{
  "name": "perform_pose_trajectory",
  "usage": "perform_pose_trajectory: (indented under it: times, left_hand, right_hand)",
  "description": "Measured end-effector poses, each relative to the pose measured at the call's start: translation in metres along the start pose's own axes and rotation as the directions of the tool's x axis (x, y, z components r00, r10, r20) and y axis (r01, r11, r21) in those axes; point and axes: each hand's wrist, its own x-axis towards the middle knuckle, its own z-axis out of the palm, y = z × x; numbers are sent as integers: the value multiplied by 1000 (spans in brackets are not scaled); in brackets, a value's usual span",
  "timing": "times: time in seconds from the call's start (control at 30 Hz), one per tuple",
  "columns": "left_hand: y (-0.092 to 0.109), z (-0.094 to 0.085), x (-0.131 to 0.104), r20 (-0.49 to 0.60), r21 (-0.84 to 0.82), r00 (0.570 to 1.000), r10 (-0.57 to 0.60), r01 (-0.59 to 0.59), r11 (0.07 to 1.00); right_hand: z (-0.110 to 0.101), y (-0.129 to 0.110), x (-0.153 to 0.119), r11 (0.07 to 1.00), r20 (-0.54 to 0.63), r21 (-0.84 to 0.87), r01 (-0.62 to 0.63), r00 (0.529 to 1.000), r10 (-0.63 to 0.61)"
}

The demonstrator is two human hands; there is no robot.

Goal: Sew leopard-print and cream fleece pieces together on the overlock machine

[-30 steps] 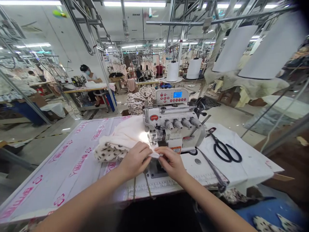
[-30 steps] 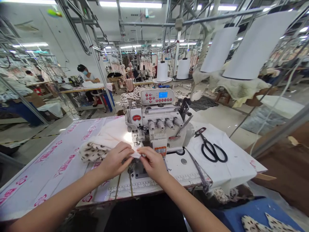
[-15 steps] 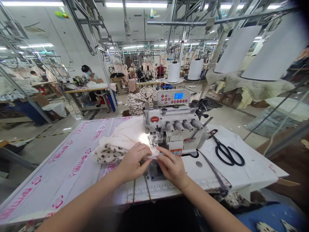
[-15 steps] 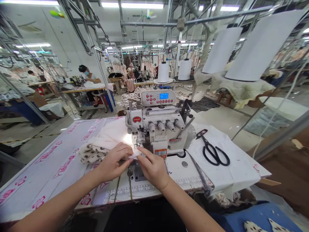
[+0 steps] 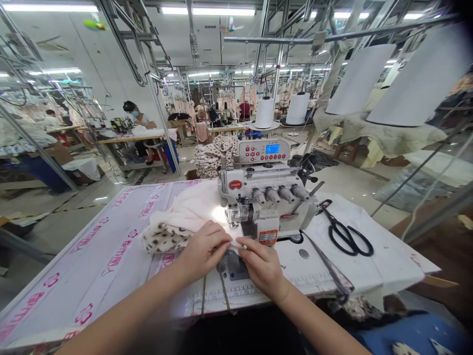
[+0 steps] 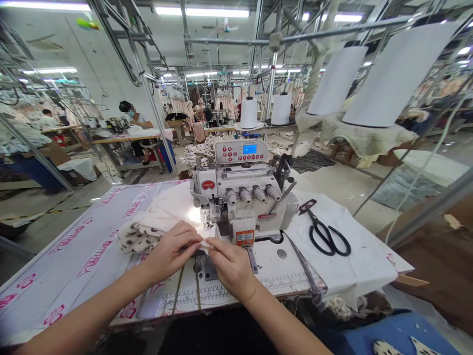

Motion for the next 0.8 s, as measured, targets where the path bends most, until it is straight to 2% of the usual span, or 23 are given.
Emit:
perform_pose_trajectory:
  times: [0.2,0.43,0.63,0.8]
  left_hand:
    - [1,4,-3,21,69,997,79,-81,994]
    - [1,0,-2,23,77,998,50,-52,996]
    - [-2,-7,-2,95,40,988,125,-129,991]
    - [-4,-11,2,121,26,988,95,-99,995]
  right_hand:
    - [1,1,-3,998,-6,-52,21,1000,-21]
    - [-1,0,1,997,-13,-79,25,1000,-26]
    - [-1,0,5,999,50,-22,36,998,-35]
    - [-2,3,8,999,117,-46,18,993,-13]
